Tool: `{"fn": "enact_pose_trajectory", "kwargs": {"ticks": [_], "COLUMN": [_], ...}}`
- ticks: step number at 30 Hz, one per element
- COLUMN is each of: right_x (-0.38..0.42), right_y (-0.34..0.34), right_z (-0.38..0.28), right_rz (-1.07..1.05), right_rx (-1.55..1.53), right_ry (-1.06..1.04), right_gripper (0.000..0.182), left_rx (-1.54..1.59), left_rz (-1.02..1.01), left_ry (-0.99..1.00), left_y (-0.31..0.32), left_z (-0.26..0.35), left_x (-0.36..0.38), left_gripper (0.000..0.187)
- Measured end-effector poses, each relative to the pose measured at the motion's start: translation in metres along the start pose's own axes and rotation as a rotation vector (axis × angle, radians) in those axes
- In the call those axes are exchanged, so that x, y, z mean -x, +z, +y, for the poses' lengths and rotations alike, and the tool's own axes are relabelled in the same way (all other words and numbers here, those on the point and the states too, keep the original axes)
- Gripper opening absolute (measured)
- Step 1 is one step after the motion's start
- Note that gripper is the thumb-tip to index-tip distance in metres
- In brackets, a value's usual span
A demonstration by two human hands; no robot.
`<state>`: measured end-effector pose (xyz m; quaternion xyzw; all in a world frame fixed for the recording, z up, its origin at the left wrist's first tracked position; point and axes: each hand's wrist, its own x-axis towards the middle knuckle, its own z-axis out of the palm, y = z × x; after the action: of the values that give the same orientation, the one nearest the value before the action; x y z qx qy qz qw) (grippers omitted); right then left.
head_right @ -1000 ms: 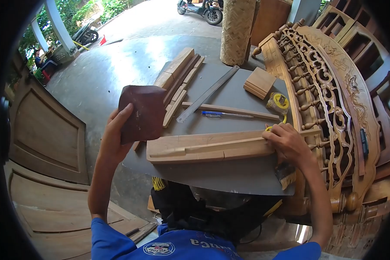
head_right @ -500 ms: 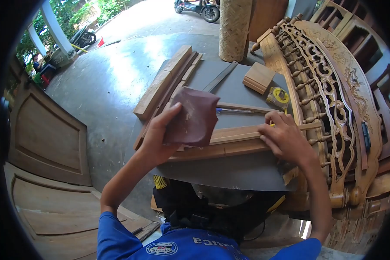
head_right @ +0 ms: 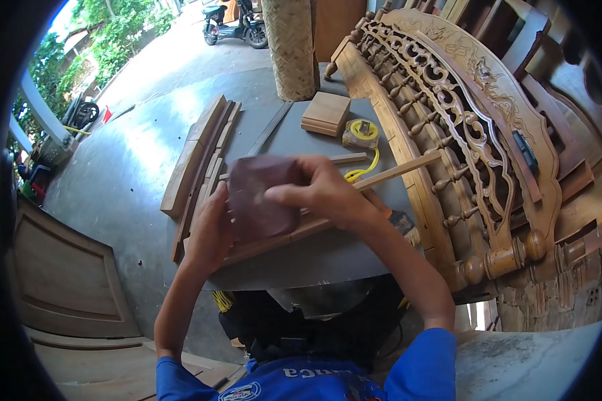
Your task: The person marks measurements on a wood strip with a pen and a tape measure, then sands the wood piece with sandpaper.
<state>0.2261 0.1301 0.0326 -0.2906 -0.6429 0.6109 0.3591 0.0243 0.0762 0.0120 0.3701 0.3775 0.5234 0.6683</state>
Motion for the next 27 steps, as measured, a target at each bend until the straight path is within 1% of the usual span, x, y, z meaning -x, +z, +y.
{"fn": "enact_pose_trajectory", "kwargs": {"ticks": [1, 3, 4, 5, 6, 8, 9, 11, 12, 13, 14, 15, 17, 18, 19, 22, 23, 25, 27], "right_x": [0.008, 0.029, 0.040, 0.051, 0.061, 0.069, 0.072, 0.074, 0.073, 0.069, 0.066, 0.061, 0.052, 0.054, 0.056, 0.064, 0.065, 0.056, 0.049], "right_y": [-0.004, -0.012, -0.029, -0.047, -0.056, -0.079, -0.088, -0.098, -0.096, -0.098, -0.093, -0.087, -0.078, -0.062, -0.046, -0.010, -0.018, -0.060, -0.111], "right_z": [-0.006, -0.020, -0.019, -0.019, -0.022, -0.012, -0.004, 0.013, 0.016, 0.020, 0.023, 0.026, 0.052, 0.045, 0.034, 0.041, 0.041, 0.041, 0.043], "right_rz": [0.128, 0.489, 0.514, 0.538, 0.589, 0.612, 0.577, 0.527, 0.557, 0.532, 0.490, 0.444, 0.441, 0.352, 0.265, 0.078, 0.153, 0.298, 0.553], "right_rx": [-0.109, -0.353, -0.108, 0.141, 0.521, 1.271, 1.191, 1.022, 1.086, 1.084, 1.097, 1.107, 1.211, 1.081, 0.951, 1.167, 1.108, 0.991, 1.076], "right_ry": [-0.016, -0.152, -0.218, -0.280, -0.295, -0.450, -0.414, -0.337, -0.138, -0.053, -0.041, -0.033, -0.207, -0.149, -0.096, -0.284, -0.262, -0.222, -0.134], "right_gripper": [0.036, 0.029, 0.030, 0.031, 0.036, 0.039, 0.041, 0.046, 0.055, 0.058, 0.055, 0.052, 0.044, 0.044, 0.045, 0.044, 0.041, 0.038, 0.033], "left_rx": [-0.018, -0.467, -0.692, -1.005, -1.175, -1.491, -1.407, -1.371, -1.357, -1.345, -1.334, -1.325, -1.282, -1.266, -1.257, -1.238, -1.241, -1.244, -1.278], "left_rz": [-0.029, -0.048, -0.062, -0.115, -0.088, -0.030, 0.006, 0.026, 0.028, 0.019, 0.018, 0.025, 0.031, 0.035, 0.041, 0.031, 0.046, 0.081, 0.107], "left_ry": [-0.006, 0.179, 0.274, 0.446, 0.506, 0.639, 0.620, 0.566, 0.543, 0.558, 0.573, 0.589, 0.578, 0.570, 0.611, 0.622, 0.577, 0.487, 0.453], "left_y": [-0.003, 0.002, 0.005, 0.006, 0.005, 0.004, 0.004, 0.000, 0.002, 0.003, 0.003, 0.004, 0.005, 0.005, 0.005, 0.002, 0.003, 0.005, 0.009], "left_z": [-0.001, -0.003, -0.003, -0.001, -0.002, -0.007, -0.009, -0.012, -0.011, -0.012, -0.012, -0.012, -0.012, -0.012, -0.014, -0.015, -0.015, -0.012, -0.011], "left_x": [-0.001, 0.002, 0.003, 0.007, 0.009, 0.012, 0.012, 0.010, 0.012, 0.013, 0.014, 0.014, 0.015, 0.016, 0.015, 0.015, 0.016, 0.020, 0.021], "left_gripper": [0.030, 0.029, 0.030, 0.022, 0.019, 0.014, 0.012, 0.014, 0.015, 0.016, 0.017, 0.017, 0.017, 0.017, 0.015, 0.014, 0.014, 0.014, 0.014]}}
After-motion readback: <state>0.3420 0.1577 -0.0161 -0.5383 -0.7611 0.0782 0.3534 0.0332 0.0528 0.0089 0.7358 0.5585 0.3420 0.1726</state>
